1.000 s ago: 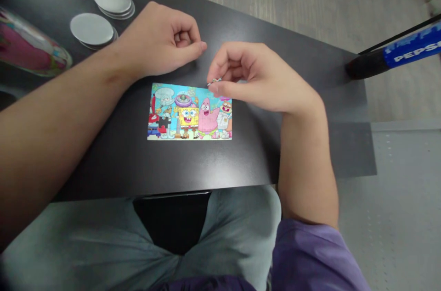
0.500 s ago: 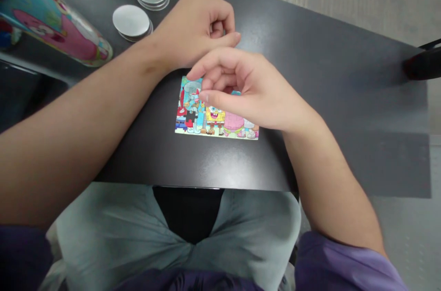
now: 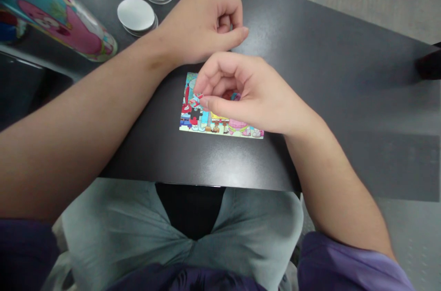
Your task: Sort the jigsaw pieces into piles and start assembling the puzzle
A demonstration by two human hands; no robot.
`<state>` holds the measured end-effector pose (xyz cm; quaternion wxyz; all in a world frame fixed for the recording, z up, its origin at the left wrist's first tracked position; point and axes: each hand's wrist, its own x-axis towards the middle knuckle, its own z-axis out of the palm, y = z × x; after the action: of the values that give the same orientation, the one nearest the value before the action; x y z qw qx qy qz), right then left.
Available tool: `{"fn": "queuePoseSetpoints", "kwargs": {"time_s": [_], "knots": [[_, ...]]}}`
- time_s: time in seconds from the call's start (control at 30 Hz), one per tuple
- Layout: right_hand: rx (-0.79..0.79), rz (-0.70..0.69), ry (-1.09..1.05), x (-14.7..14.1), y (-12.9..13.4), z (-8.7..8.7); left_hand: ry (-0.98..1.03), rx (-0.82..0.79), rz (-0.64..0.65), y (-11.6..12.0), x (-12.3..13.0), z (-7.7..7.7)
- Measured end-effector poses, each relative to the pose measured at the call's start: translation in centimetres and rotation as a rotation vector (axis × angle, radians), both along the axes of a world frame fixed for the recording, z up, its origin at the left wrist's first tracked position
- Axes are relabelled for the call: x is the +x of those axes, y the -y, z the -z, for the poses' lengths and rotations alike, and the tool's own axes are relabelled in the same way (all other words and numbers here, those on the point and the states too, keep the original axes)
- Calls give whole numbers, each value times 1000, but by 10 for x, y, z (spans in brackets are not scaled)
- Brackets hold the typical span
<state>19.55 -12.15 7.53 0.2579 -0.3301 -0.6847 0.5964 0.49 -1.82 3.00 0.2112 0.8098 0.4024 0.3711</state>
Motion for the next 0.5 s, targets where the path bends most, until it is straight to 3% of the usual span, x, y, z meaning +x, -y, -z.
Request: {"fn": "queuePoseSetpoints", "kwargs": {"time_s": [0.33,0.5], "knots": [[114,16,60,-5,2,-1,35,52,37,-8,-2,10],[75,7,59,-9,4,-3,21,80,40,-12,-3,14]]}}
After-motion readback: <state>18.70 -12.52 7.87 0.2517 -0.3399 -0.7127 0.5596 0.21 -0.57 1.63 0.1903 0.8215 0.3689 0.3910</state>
